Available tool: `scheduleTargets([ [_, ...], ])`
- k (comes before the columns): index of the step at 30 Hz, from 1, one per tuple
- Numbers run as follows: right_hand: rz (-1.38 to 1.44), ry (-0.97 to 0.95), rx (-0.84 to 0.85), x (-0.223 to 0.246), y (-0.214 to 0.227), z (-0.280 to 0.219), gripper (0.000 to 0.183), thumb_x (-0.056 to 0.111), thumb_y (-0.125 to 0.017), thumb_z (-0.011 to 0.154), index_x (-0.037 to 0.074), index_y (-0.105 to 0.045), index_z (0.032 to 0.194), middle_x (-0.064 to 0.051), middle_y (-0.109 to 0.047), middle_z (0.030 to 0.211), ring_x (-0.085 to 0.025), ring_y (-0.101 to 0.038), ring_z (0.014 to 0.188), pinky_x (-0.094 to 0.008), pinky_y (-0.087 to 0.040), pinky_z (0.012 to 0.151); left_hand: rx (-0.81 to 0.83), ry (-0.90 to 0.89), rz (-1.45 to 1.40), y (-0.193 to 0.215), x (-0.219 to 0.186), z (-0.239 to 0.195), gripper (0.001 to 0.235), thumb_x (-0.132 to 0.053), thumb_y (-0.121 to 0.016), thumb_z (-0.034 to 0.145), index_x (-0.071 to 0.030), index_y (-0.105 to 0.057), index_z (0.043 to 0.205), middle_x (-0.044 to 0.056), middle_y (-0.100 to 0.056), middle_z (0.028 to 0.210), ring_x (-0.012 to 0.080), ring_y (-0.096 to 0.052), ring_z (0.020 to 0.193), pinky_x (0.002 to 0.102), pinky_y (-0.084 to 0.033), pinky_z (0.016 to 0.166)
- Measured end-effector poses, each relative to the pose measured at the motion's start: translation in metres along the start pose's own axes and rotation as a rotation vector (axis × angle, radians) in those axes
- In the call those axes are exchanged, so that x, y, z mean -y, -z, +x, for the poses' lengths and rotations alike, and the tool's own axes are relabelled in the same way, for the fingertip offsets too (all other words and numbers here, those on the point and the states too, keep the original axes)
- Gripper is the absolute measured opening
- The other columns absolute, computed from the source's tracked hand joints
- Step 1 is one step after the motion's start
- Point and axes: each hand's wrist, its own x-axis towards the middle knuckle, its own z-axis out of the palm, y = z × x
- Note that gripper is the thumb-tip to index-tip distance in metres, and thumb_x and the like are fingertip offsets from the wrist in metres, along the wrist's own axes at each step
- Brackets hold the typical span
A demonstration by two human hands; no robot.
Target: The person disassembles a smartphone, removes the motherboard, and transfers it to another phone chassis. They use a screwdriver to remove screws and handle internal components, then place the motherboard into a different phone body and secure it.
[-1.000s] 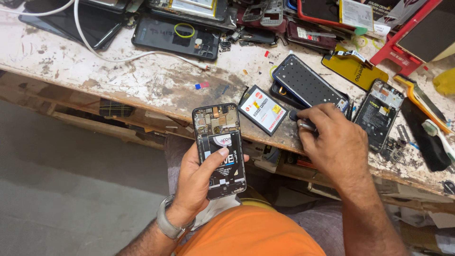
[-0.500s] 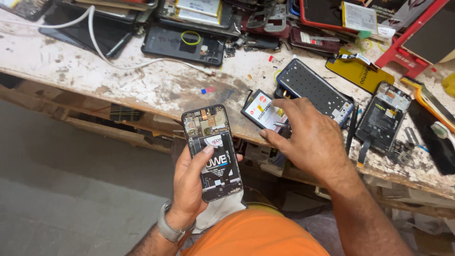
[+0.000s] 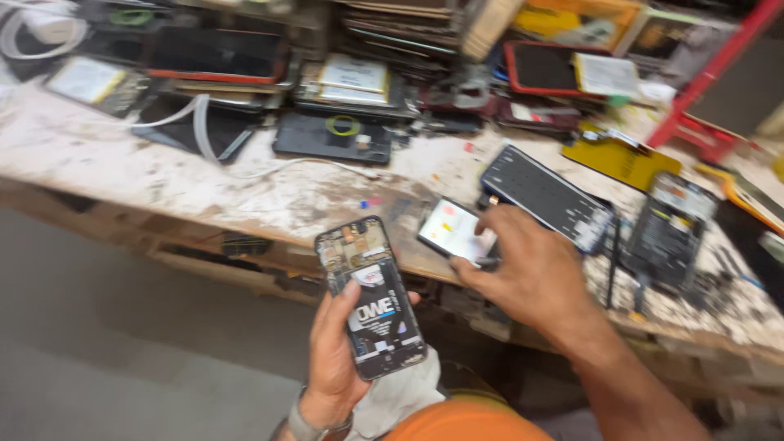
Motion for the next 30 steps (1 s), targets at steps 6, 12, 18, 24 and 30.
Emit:
scheduleTargets([
  [6, 0.208, 0.061, -0.071, 0.001, -0.005, -0.007, 0.042, 0.035, -0.083, 0.08, 0.006, -0.059, 0.099, -0.011, -0.063, 0.093, -0.032, -0.068, 0.079, -0.043, -0.056, 0.066, 0.085, 0.087, 0.036, 0.017, 0.011, -0.003, 0.05, -0.03, -0.051, 0.104, 0.009, -0.053, 0.135, 0.036, -0.068, 0.114, 0.0415, -0.072, 0.101, 0.051, -0.062, 0.082],
  [12, 0.318, 0.058, 0.021, 0.022, -0.002, -0.007, 0.041, 0.034, -0.08, 0.082, 0.007, -0.057, 0.103, -0.011, -0.064, 0.097, -0.03, -0.069, 0.085, -0.043, -0.056, 0.072, 0.1, 0.098, 0.055, 0.026, 0.009, 0.0, 0.061, -0.036, -0.051, 0.104, 0.011, -0.05, 0.142, 0.034, -0.066, 0.121, 0.0423, -0.069, 0.108, 0.052, -0.061, 0.085],
  [18, 0.445, 0.049, 0.112, 0.006, -0.005, 0.002, 0.044, 0.032, -0.077, 0.086, 0.005, -0.06, 0.117, -0.016, -0.064, 0.109, -0.033, -0.067, 0.102, -0.045, -0.055, 0.085, -0.025, 0.077, 0.099, 0.032, 0.003, 0.002, 0.061, -0.041, -0.048, 0.106, 0.007, -0.05, 0.144, 0.032, -0.067, 0.12, 0.0392, -0.069, 0.107, 0.05, -0.06, 0.083],
  [24, 0.053, 0.181, -0.013, 0.006, -0.021, 0.012, 0.05, 0.002, -0.06, 0.086, 0.002, -0.06, 0.136, -0.02, -0.059, 0.117, -0.038, -0.059, 0.103, -0.048, -0.05, 0.089, -0.059, 0.072, 0.08, 0.023, -0.011, -0.005, 0.057, -0.042, -0.05, 0.102, 0.005, -0.058, 0.133, 0.031, -0.073, 0.107, 0.034, -0.074, 0.09, 0.045, -0.063, 0.076],
  [30, -0.156, 0.216, -0.016, 0.012, -0.034, 0.024, 0.04, 0.007, -0.065, 0.085, 0.008, -0.071, 0.125, -0.012, -0.066, 0.099, -0.034, -0.059, 0.096, -0.046, -0.047, 0.08, 0.108, 0.018, 0.042, 0.019, -0.012, -0.011, 0.055, -0.036, -0.05, 0.106, 0.014, -0.059, 0.127, 0.033, -0.073, 0.104, 0.0288, -0.076, 0.082, 0.039, -0.064, 0.071],
])
